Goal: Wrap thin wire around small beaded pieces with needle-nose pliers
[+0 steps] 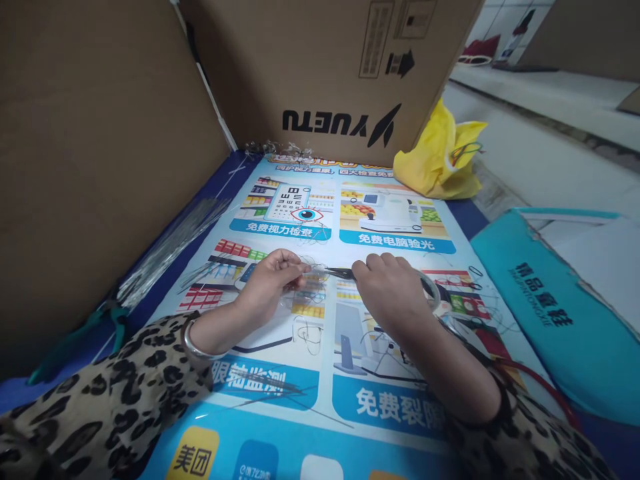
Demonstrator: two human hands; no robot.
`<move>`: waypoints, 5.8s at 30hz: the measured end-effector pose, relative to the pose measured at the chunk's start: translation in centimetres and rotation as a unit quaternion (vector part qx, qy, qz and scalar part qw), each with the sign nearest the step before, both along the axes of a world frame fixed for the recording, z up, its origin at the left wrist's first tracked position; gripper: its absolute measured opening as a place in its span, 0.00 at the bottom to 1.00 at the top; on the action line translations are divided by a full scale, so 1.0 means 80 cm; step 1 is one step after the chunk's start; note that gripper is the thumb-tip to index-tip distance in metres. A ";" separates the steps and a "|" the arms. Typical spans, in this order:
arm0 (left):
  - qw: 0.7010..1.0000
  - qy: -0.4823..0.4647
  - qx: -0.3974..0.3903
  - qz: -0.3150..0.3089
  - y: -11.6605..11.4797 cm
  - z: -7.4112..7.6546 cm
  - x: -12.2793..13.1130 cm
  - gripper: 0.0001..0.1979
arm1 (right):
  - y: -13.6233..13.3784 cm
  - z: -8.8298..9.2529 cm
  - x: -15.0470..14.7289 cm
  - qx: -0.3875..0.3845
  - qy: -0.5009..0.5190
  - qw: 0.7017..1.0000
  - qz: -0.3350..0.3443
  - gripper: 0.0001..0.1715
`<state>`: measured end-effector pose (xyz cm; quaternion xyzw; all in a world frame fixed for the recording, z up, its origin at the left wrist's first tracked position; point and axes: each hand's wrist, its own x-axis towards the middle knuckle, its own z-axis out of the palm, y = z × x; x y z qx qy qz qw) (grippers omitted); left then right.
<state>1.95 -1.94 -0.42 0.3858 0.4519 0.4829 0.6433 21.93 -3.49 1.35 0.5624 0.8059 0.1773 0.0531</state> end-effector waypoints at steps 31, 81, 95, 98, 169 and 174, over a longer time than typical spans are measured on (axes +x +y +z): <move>0.999 0.030 0.031 0.006 0.002 -0.008 0.002 0.07 | -0.019 0.030 -0.011 0.066 0.009 0.998 -0.003 0.08; 1.000 0.010 0.021 0.016 -0.011 -0.006 0.014 0.05 | -0.017 0.011 -0.033 0.140 -0.050 0.987 0.057 0.10; 0.998 0.052 0.029 -0.006 -0.005 -0.011 0.010 0.05 | -0.010 0.004 -0.028 0.142 -0.052 0.985 0.078 0.10; 0.998 0.049 0.035 -0.015 -0.005 -0.011 0.009 0.04 | -0.008 0.001 -0.026 0.135 -0.041 0.987 0.079 0.10; 0.984 0.122 0.019 -0.125 0.008 -0.007 0.000 0.08 | 0.004 -0.015 -0.017 0.007 0.016 0.998 0.066 0.07; 0.984 0.119 0.023 -0.130 0.012 -0.010 -0.002 0.09 | 0.002 -0.012 -0.013 0.059 -0.005 0.995 0.082 0.08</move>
